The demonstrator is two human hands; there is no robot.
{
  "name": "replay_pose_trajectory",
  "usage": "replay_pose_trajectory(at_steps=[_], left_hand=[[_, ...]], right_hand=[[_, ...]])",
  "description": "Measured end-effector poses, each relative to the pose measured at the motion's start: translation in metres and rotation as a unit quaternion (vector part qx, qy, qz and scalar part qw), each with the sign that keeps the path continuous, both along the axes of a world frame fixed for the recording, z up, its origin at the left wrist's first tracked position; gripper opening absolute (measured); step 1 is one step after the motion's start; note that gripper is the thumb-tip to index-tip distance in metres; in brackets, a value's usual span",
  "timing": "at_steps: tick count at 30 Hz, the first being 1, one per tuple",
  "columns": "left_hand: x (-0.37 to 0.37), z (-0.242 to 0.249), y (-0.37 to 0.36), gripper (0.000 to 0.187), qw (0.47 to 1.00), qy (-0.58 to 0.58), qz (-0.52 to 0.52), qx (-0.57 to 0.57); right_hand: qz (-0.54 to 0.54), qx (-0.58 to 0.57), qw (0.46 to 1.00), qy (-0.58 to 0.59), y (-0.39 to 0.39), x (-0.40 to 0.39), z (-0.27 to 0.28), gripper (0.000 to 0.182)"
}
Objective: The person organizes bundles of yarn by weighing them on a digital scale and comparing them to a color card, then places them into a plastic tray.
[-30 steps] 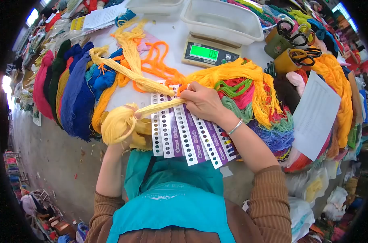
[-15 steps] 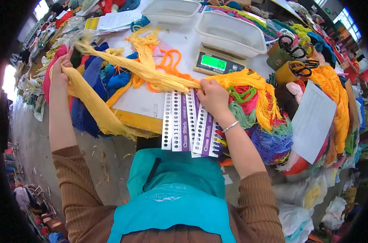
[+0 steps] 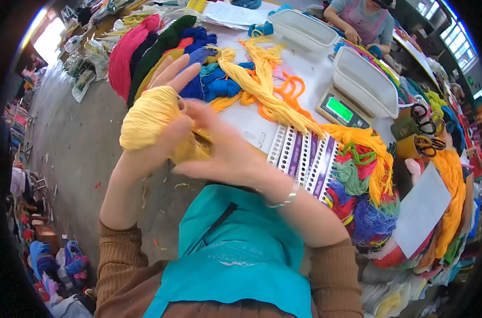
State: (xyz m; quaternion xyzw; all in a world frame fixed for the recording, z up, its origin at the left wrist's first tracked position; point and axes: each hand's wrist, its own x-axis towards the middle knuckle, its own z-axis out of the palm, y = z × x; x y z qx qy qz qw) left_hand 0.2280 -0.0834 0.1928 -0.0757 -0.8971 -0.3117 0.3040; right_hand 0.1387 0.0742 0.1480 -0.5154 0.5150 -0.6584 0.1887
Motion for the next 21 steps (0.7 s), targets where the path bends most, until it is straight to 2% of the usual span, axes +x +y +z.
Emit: replay_pose_trajectory(at_steps=[1,2,3,4,5,6,8,9,10,11,12,14,15,17,18,20,21], left_hand=[[0.009,0.009,0.005,0.057,0.994,-0.012,0.051,-0.101],[0.014,0.01,-0.001,0.059,0.989,-0.001,0.071,-0.127],[0.021,0.01,-0.012,0.06,0.984,0.009,0.087,-0.153],[0.031,0.007,-0.028,0.059,0.99,0.033,0.091,-0.099],[0.042,0.008,-0.042,0.06,0.99,0.053,0.107,-0.069],[0.051,0.001,-0.045,0.059,0.986,0.092,0.088,0.108],[0.073,-0.024,-0.064,0.058,0.983,0.085,0.11,0.117],[0.09,-0.043,-0.064,0.058,0.953,-0.041,0.021,0.3],[0.112,-0.069,-0.065,0.057,0.868,-0.166,-0.066,0.464],[0.136,-0.112,-0.088,0.047,0.893,-0.396,0.03,0.21],[0.119,-0.069,-0.06,0.029,0.853,-0.447,-0.106,0.246],[0.115,-0.062,-0.048,0.015,0.854,-0.425,0.003,0.3],[0.11,-0.068,-0.05,0.01,0.877,-0.308,0.04,0.365],[0.093,-0.067,-0.044,0.008,0.903,-0.195,0.08,0.375],[0.088,-0.07,-0.047,0.008,0.927,-0.228,0.002,0.298],[0.086,-0.066,-0.031,0.012,0.929,-0.259,-0.165,0.205],[0.091,-0.077,-0.028,0.024,0.923,-0.304,-0.209,0.111]], right_hand=[[0.047,0.034,0.998,-0.002,-0.016,0.014,-0.007,0.063],[0.091,0.068,0.993,-0.004,-0.03,0.024,-0.019,0.058],[0.127,0.087,0.986,-0.06,-0.041,0.033,-0.035,0.052],[0.159,0.104,0.975,-0.116,-0.046,0.039,-0.047,0.046],[0.158,0.135,0.969,-0.133,-0.046,0.04,-0.05,0.032],[0.15,0.135,0.97,-0.134,-0.044,0.036,-0.05,0.032],[0.11,0.222,0.963,-0.104,-0.039,0.019,-0.046,0.021],[0.066,0.18,0.98,-0.045,-0.038,0.012,-0.045,0.02],[0.055,0.177,0.982,-0.044,-0.036,0.005,-0.035,0.021],[0.047,0.175,0.983,-0.043,-0.033,0.001,-0.017,0.022],[0.047,0.204,0.978,-0.001,-0.031,-0.002,0.003,0.026],[0.072,0.24,0.945,0.212,-0.032,0.001,0.028,0.026],[0.095,0.206,0.932,0.284,-0.038,0.009,0.022,0.023],[0.16,0.296,0.843,0.42,-0.046,0.033,0.03,0.021],[0.179,0.286,0.837,0.43,-0.045,0.041,0.04,0.023],[0.12,0.216,0.872,0.423,-0.044,0.049,0.039,0.023],[0.083,0.223,0.869,0.433,-0.041,0.047,0.043,0.025]])
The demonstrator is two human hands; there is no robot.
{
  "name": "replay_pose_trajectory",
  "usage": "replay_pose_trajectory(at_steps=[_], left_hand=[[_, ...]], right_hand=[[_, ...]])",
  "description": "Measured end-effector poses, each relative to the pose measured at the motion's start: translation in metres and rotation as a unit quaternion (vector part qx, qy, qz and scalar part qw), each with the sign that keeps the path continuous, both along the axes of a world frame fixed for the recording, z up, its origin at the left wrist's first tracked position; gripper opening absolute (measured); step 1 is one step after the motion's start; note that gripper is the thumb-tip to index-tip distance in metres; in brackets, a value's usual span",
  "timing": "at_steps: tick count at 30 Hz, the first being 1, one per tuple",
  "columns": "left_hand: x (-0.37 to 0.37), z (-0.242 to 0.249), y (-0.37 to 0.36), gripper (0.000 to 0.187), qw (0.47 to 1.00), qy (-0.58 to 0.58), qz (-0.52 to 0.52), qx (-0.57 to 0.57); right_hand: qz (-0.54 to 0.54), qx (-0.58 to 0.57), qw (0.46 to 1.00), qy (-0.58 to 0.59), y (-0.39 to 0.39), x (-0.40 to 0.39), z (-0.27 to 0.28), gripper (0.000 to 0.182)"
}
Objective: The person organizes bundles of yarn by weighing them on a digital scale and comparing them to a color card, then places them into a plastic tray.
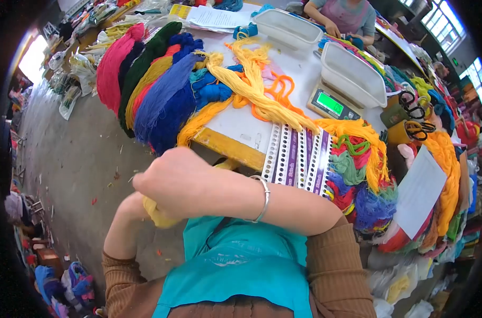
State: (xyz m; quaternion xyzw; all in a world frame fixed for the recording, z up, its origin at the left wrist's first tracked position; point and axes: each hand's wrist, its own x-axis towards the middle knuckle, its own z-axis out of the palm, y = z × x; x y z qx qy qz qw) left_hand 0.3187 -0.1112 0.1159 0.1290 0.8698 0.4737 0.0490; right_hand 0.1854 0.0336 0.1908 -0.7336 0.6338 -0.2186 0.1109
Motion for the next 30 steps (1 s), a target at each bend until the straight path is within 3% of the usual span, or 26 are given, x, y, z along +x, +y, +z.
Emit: replay_pose_trajectory(at_steps=[2,4,5,7,8,9,10,11,12,13,14,16,17,18,20,22,24,25,26,28,29,30], left_hand=[[-0.013,0.005,0.011,0.036,0.973,-0.05,-0.199,0.104],[-0.016,0.023,0.022,0.045,0.951,-0.062,-0.275,0.127],[-0.015,0.033,0.028,0.061,0.954,-0.041,-0.251,0.158],[-0.013,0.066,0.035,0.074,0.969,0.055,-0.128,0.205],[-0.005,0.088,0.045,0.081,0.972,0.06,-0.021,0.227],[-0.008,0.09,0.042,0.074,0.97,0.121,0.015,0.208],[-0.007,0.102,0.06,0.064,0.956,0.17,0.131,0.199],[-0.011,0.11,0.054,0.057,0.964,0.219,0.148,0.037],[-0.016,0.115,0.039,0.051,0.941,0.27,0.163,-0.124],[-0.019,0.117,0.027,0.047,0.905,0.289,0.156,-0.269],[-0.021,0.115,0.013,0.044,0.847,0.306,0.149,-0.409],[-0.029,0.086,-0.024,0.039,0.706,0.332,0.127,-0.613],[-0.028,0.061,-0.049,0.038,0.699,0.327,0.162,-0.615],[-0.018,0.057,-0.047,0.038,0.699,0.334,0.155,-0.613],[0.003,0.053,-0.041,0.037,0.839,0.127,0.157,-0.506],[0.008,0.054,-0.03,0.038,0.914,-0.096,0.145,-0.366],[-0.012,0.049,-0.013,0.049,0.83,-0.196,-0.178,-0.492],[-0.017,0.045,-0.004,0.06,0.882,-0.266,-0.218,-0.322],[-0.023,0.041,0.005,0.074,0.901,-0.326,-0.25,-0.141],[-0.02,0.028,0.024,0.085,0.933,-0.177,-0.285,-0.126],[-0.02,0.027,0.039,0.093,0.968,-0.096,-0.225,-0.059],[-0.012,0.01,0.036,0.093,0.967,-0.096,-0.228,-0.06]], right_hand=[[-0.046,-0.014,0.999,-0.006,0.002,-0.011,-0.005,0.028],[-0.071,-0.028,0.996,-0.054,0.006,-0.023,-0.034,0.029],[-0.061,-0.028,0.988,-0.138,0.006,-0.026,-0.054,0.027],[-0.051,-0.028,0.945,-0.323,0.011,-0.026,-0.085,0.023],[-0.068,-0.048,0.912,-0.402,0.011,-0.021,-0.104,0.023],[-0.089,-0.067,0.908,-0.403,0.009,-0.019,-0.127,0.023],[-0.108,-0.102,0.902,-0.406,0.009,-0.015,-0.139,0.022],[-0.147,-0.061,0.903,-0.399,0.014,-0.01,-0.128,0.022],[-0.152,-0.108,0.908,-0.376,0.015,-0.006,-0.13,0.018],[-0.189,-0.089,0.923,-0.324,0.015,-0.002,-0.122,0.018],[-0.212,-0.165,0.934,-0.235,0.01,0.003,-0.128,0.02],[-0.24,-0.174,0.95,-0.097,0.007,0.014,-0.108,0.016],[-0.232,-0.214,0.948,-0.044,0.006,0.019,-0.099,0.014],[-0.22,-0.253,0.942,0.011,0.005,0.023,-0.093,0.012],[-0.217,-0.289,0.93,0.063,0.006,0.023,-0.089,0.008],[-0.209,-0.261,0.934,0.125,0.01,0.021,-0.088,0.015],[-0.156,-0.238,0.954,0.096,0.018,0.013,-0.094,0.02],[-0.097,-0.214,0.97,0.064,0.022,0.009,-0.096,0.025],[-0.079,-0.204,0.974,0.058,0.031,0.006,-0.093,0.035],[-0.107,-0.189,0.974,0.059,0.043,-0.001,-0.093,0.034],[-0.13,-0.173,0.975,0.055,0.047,-0.003,-0.096,0.033],[-0.164,-0.18,0.969,0.052,0.036,-0.004,-0.112,0.034]])
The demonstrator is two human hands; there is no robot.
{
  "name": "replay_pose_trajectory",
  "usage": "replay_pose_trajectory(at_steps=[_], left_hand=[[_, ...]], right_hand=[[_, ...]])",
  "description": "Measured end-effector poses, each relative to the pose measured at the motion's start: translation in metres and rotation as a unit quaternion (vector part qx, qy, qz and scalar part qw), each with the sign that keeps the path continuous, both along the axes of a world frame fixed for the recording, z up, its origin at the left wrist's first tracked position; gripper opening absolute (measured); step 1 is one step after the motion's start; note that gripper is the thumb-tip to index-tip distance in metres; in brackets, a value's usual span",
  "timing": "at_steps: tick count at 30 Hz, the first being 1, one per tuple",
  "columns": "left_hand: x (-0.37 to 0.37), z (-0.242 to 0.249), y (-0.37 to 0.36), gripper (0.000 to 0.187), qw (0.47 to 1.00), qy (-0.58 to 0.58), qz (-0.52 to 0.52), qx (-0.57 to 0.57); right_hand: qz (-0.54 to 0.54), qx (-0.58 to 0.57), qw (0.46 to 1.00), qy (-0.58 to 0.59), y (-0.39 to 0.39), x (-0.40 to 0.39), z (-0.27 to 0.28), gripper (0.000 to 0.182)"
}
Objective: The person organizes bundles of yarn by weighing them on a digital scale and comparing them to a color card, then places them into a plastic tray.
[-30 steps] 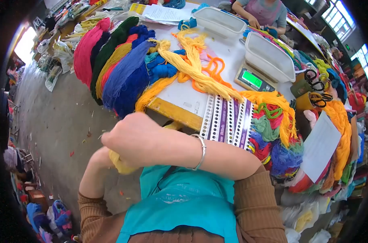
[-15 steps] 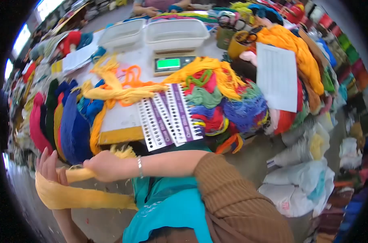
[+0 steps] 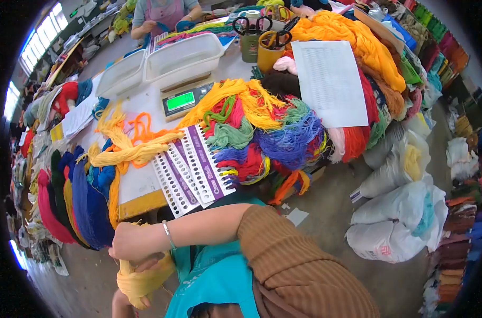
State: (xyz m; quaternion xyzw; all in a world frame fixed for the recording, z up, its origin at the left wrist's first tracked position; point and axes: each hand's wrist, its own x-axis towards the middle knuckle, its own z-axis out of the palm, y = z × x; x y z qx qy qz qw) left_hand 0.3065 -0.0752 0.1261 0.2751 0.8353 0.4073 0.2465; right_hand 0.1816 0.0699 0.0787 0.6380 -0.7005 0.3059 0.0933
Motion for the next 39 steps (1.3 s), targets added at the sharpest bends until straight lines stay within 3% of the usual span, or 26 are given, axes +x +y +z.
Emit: replay_pose_trajectory(at_steps=[1,2,3,5,6,7,8,10,11,13,16,19,21,23,25,27,29,31,33,34,36,37,39], left_hand=[[0.017,-0.034,-0.01,0.089,0.981,-0.112,0.058,0.149],[0.024,-0.054,-0.015,0.086,0.924,-0.22,0.114,0.291],[0.021,-0.055,-0.007,0.086,0.925,-0.22,0.111,0.29],[0.018,-0.059,0.01,0.072,0.923,-0.127,0.324,0.164],[0.009,-0.097,-0.032,0.055,0.918,-0.158,0.347,-0.112],[0.007,-0.097,-0.031,0.055,0.918,-0.157,0.346,-0.112],[0.005,-0.096,-0.027,0.054,0.925,-0.113,0.341,-0.124],[0.001,-0.092,-0.015,0.052,0.933,-0.022,0.327,-0.148],[0.0,-0.089,-0.008,0.05,0.934,0.023,0.318,-0.16],[-0.001,-0.082,0.009,0.048,0.93,0.111,0.299,-0.181],[-0.003,-0.067,0.04,0.044,0.91,0.243,0.267,-0.205],[-0.002,-0.038,0.055,0.034,0.898,0.289,0.253,-0.214],[0.008,-0.021,0.048,0.04,0.9,0.312,0.252,-0.171],[0.013,-0.013,0.03,0.048,0.892,0.291,0.344,0.028],[0.015,0.024,0.026,0.048,0.828,0.237,0.504,0.065],[0.016,0.045,0.002,0.044,0.768,0.172,0.538,0.302],[0.014,0.047,0.003,0.041,0.762,0.17,0.538,0.317],[0.007,0.053,0.021,0.04,0.8,0.238,0.519,0.187],[-0.001,0.066,0.055,0.045,0.828,0.309,0.465,-0.049],[-0.001,0.054,0.058,0.046,0.861,0.259,0.438,-0.013],[-0.015,0.039,0.09,0.032,0.879,0.273,0.39,-0.027],[-0.018,0.029,0.098,0.051,0.88,0.294,0.366,-0.066],[-0.019,0.029,0.105,0.055,0.899,0.272,0.335,-0.075]], right_hand=[[-0.004,-0.001,1.0,0.0,0.006,-0.005,0.006,0.034],[-0.001,0.065,0.997,-0.042,0.017,-0.012,0.018,0.031],[0.003,0.131,0.988,-0.084,0.026,-0.017,0.025,0.029],[-0.01,0.159,0.978,-0.132,0.033,-0.02,0.019,0.037],[0.036,0.115,0.954,-0.273,0.035,-0.019,0.01,0.047],[0.081,0.068,0.907,-0.407,0.036,-0.015,0.004,0.056],[0.076,0.064,0.891,-0.443,0.039,-0.009,0.004,0.072],[0.005,0.109,0.926,-0.363,0.05,0.009,0.01,0.076],[-0.047,0.112,0.946,-0.299,0.051,0.019,0.007,0.068],[-0.068,0.1,0.936,-0.331,0.054,0.02,-0.002,0.061],[-0.108,0.063,0.915,-0.383,0.054,0.015,-0.029,0.048],[-0.143,-0.004,0.888,-0.437,0.05,0.015,-0.051,0.036],[-0.129,-0.066,0.812,-0.566,0.042,0.007,-0.082,0.034],[-0.025,-0.109,0.764,-0.636,0.044,0.011,-0.093,0.041],[0.014,-0.083,0.711,-0.699,0.057,0.018,-0.085,0.05],[0.003,-0.076,0.733,-0.676,0.06,0.018,-0.088,0.044],[-0.006,-0.069,0.757,-0.65,0.069,0.017,-0.08,0.04],[-0.096,-0.072,0.805,-0.581,0.086,0.021,-0.054,0.055],[-0.108,-0.216,0.906,-0.348,0.073,0.023,-0.062,0.085],[-0.067,-0.25,0.906,-0.334,0.079,0.024,-0.041,0.086],[-0.021,-0.244,0.909,-0.337,0.081,0.031,-0.014,0.079],[-0.048,-0.247,0.912,-0.325,0.073,0.035,-0.01,0.061],[-0.077,-0.196,0.898,-0.386,0.076,0.039,-0.013,0.054]])
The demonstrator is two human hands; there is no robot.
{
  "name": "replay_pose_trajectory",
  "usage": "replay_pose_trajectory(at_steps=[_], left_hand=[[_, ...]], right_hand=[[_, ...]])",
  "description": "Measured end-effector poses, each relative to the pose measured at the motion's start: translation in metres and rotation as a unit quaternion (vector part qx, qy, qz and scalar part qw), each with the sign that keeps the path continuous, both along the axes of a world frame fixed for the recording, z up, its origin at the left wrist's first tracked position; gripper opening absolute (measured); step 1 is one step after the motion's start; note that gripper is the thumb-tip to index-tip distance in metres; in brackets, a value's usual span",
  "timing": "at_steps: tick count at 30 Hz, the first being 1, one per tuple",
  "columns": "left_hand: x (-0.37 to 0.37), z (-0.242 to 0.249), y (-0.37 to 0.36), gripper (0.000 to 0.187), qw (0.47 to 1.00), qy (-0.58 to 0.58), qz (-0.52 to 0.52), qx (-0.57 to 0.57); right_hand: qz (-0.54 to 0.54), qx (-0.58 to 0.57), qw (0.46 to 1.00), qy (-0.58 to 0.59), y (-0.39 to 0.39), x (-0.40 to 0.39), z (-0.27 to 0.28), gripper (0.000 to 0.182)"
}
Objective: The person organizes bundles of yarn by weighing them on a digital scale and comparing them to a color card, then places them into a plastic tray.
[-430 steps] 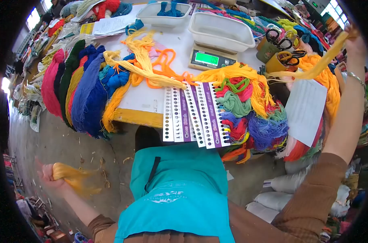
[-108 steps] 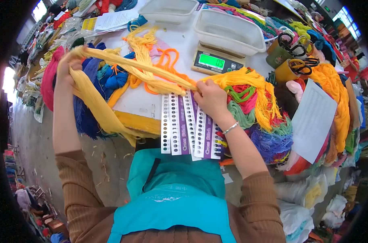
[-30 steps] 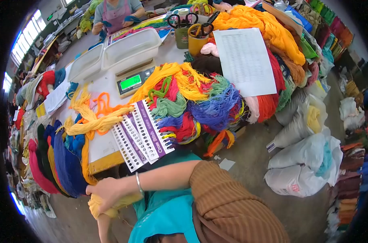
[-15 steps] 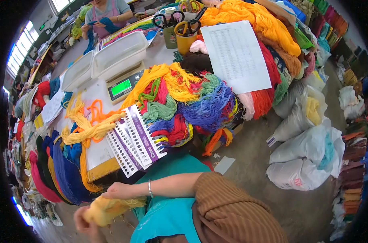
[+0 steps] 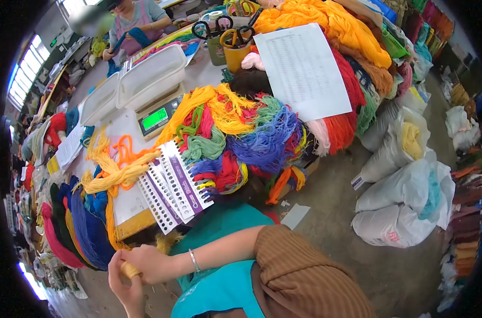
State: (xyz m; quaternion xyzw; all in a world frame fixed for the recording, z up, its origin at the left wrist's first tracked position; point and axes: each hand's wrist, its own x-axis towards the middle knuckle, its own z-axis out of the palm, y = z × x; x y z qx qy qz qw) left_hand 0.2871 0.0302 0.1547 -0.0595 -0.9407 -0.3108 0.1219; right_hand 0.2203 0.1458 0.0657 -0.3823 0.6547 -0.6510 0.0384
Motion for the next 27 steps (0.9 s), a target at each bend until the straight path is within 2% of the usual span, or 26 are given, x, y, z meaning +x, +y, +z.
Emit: replay_pose_trajectory(at_steps=[1,2,6,7,8,9,10,11,12,14,15,16,17,18,19,20,21,22,24,26,27], left_hand=[[0.0,0.004,0.004,0.057,0.999,0.013,0.001,0.044],[-0.003,0.009,0.0,0.059,0.994,0.036,-0.022,0.098],[-0.019,0.042,0.016,0.054,0.97,0.073,-0.031,0.229],[-0.023,0.049,0.024,0.054,0.959,0.064,-0.037,0.273],[-0.03,0.059,0.038,0.055,0.942,0.06,-0.056,0.325],[-0.038,0.068,0.056,0.057,0.921,0.055,-0.075,0.377],[-0.045,0.074,0.072,0.06,0.916,0.039,-0.105,0.385],[-0.053,0.075,0.081,0.068,0.924,0.01,-0.124,0.363],[-0.061,0.074,0.09,0.076,0.929,-0.02,-0.144,0.34],[-0.07,0.073,0.134,0.083,0.857,-0.063,-0.215,0.465],[-0.077,0.067,0.147,0.089,0.827,-0.11,-0.258,0.487],[-0.091,0.06,0.154,0.087,0.82,-0.147,-0.311,0.457],[-0.106,0.047,0.155,0.077,0.829,-0.159,-0.363,0.394],[-0.121,0.041,0.16,0.061,0.873,-0.106,-0.395,0.268],[-0.129,0.036,0.167,0.055,0.89,-0.095,-0.401,0.198],[-0.135,0.03,0.174,0.049,0.902,-0.083,-0.405,0.127],[-0.14,0.019,0.181,0.046,0.906,-0.079,-0.401,0.108],[-0.145,0.006,0.188,0.044,0.91,-0.075,-0.397,0.09],[-0.157,-0.021,0.196,0.045,0.918,-0.054,-0.392,0.042],[-0.165,-0.042,0.204,0.05,0.927,-0.047,-0.373,-0.003],[-0.168,-0.053,0.208,0.05,0.926,-0.047,-0.374,-0.003]], right_hand=[[0.008,0.052,0.996,-0.071,0.002,0.001,0.001,0.047],[-0.012,0.026,0.999,-0.04,0.005,0.0,-0.002,0.041],[0.073,0.032,0.995,-0.067,0.045,-0.01,0.026,0.049],[0.192,-0.041,0.969,-0.151,0.063,-0.015,0.037,0.059],[0.305,-0.113,0.917,-0.232,0.078,-0.018,0.043,0.069],[0.31,-0.161,0.906,-0.239,0.09,-0.019,0.043,0.08],[0.314,-0.209,0.893,-0.246,0.099,-0.018,0.041,0.091],[0.276,-0.233,0.905,-0.223,0.107,-0.015,0.034,0.098],[0.267,-0.216,0.904,-0.256,0.119,-0.012,0.033,0.097],[0.221,-0.175,0.908,-0.31,0.162,-0.005,0.035,0.092],[0.209,-0.174,0.899,-0.343,0.195,0.0,0.049,0.088],[0.133,-0.104,0.951,-0.26,0.217,0.015,0.025,0.075],[0.072,-0.084,0.953,-0.282,0.249,0.022,0.004,0.086],[-0.21,-0.245,0.886,-0.333,0.283,0.064,-0.094,0.064],[-0.214,-0.245,0.885,-0.332,0.311,0.069,-0.074,0.064],[-0.086,-0.369,0.871,-0.313,0.336,0.064,-0.034,0.057],[0.046,-0.481,0.828,-0.282,0.36,0.069,-0.012,0.052],[-0.069,-0.488,0.827,-0.269,0.391,0.092,-0.021,0.066],[-0.172,-0.431,0.864,-0.196,0.417,0.102,-0.012,0.065],[-0.341,-0.442,0.799,-0.224,0.442,0.118,-0.032,0.065],[-0.363,-0.438,0.789,-0.233,0.459,0.123,-0.048,0.061]])
